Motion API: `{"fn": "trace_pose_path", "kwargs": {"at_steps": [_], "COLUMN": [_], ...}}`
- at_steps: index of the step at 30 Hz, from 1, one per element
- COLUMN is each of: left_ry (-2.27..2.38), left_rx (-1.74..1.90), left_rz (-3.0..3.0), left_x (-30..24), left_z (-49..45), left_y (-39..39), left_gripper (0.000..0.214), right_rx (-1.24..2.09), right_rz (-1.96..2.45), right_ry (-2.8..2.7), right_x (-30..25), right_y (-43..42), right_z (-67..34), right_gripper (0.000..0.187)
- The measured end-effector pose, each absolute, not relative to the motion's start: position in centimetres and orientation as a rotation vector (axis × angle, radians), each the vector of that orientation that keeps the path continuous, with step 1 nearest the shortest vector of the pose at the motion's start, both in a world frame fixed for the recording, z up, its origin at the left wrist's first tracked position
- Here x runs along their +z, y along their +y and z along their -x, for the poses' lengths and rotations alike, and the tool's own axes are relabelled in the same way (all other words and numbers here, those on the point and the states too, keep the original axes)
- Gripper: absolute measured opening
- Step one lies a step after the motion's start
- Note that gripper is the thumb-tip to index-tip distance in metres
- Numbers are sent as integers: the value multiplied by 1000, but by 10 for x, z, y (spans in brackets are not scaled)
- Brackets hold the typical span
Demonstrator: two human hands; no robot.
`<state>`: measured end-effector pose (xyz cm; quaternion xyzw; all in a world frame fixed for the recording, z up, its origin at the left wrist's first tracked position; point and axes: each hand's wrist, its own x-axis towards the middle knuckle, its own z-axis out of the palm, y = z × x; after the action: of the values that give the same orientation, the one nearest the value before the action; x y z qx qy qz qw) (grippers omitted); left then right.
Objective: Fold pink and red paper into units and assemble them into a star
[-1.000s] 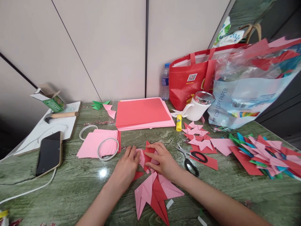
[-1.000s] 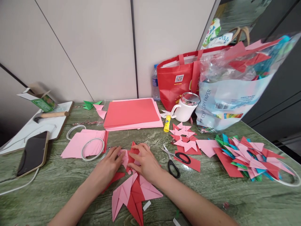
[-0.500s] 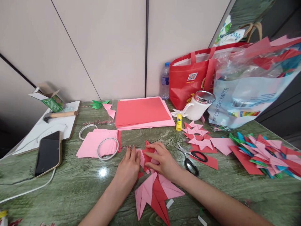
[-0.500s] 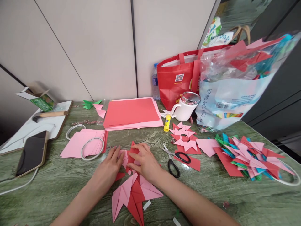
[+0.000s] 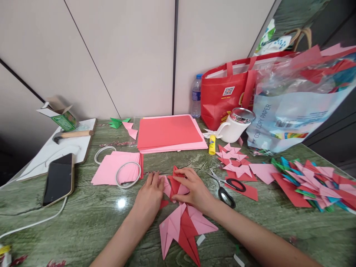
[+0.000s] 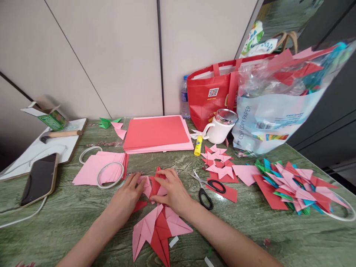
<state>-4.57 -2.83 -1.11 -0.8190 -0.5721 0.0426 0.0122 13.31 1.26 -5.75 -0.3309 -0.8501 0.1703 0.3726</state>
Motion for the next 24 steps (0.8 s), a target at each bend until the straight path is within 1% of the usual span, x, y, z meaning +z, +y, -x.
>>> {"fn": "trace_pose_path", "kwargs": {"at_steps": [6, 12, 24], "left_ry": [-1768, -1765, -1811], "left_rx": [159, 133, 138], "left_rz": [2584, 2565, 2554], "left_x": [-9, -12, -13], "left_z": [44, 43, 43], "left_y": [-29, -30, -31], "left_gripper": [45, 42, 44], "right_rx": [451, 418, 402], "right_rz": [821, 847, 810], "right_ry": [-2212, -2199, -2161], "right_x": [-58, -57, -58], "right_y": [13, 12, 13], "right_z": [-134, -133, -132], "right_gripper": [59, 54, 54]}}
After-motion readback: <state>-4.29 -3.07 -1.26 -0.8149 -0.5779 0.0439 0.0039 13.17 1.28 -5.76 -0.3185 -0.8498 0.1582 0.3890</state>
